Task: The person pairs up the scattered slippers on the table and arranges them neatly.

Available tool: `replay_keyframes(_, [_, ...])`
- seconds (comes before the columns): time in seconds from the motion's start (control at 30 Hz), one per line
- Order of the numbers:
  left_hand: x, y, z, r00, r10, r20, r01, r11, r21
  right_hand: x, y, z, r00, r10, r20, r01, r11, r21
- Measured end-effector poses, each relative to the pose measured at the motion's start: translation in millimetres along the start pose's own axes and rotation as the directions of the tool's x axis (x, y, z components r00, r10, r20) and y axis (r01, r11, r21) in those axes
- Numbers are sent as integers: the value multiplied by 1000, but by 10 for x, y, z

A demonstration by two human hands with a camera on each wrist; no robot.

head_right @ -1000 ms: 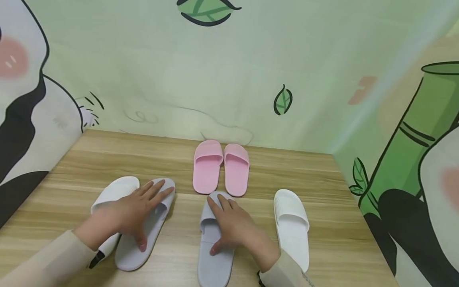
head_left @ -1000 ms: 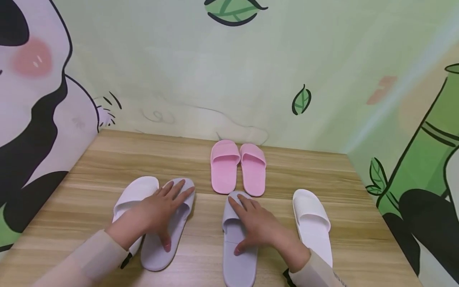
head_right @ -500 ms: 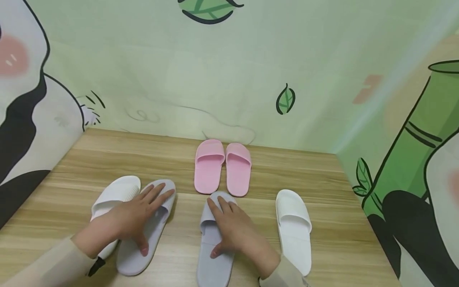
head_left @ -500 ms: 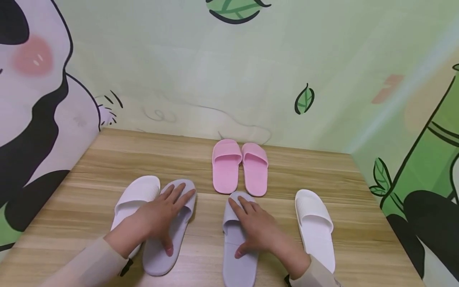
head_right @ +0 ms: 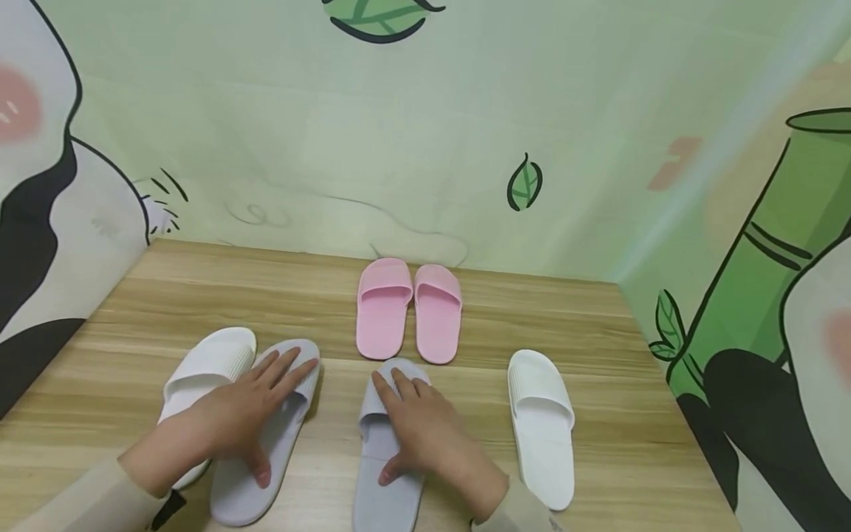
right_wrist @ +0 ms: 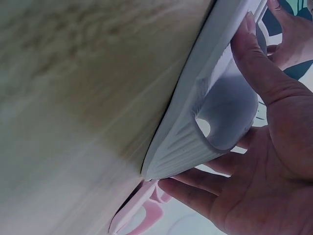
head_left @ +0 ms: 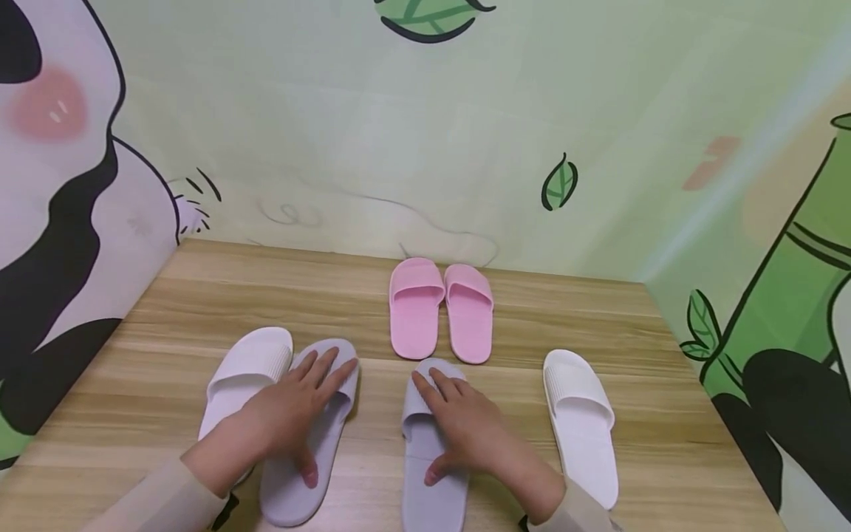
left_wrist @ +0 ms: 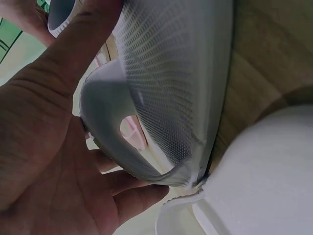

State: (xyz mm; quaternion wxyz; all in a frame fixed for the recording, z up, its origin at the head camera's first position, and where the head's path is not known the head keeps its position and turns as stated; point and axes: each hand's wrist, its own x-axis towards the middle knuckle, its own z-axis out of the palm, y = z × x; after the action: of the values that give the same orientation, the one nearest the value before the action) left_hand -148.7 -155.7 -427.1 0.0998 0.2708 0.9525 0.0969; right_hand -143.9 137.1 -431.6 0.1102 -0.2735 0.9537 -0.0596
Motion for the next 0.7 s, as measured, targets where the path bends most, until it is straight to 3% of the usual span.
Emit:
replay_keyframes(0.5, [-86, 43, 24, 1000, 19, -7, -19, 1000, -17, 83, -176, 40, 1000, -19, -13, 18, 998, -60])
replay_keyframes(0.7, [-105, 23, 71, 999, 26, -28, -26, 1000, -11, 138, -287, 39, 999, -14, 29, 16, 997, -69])
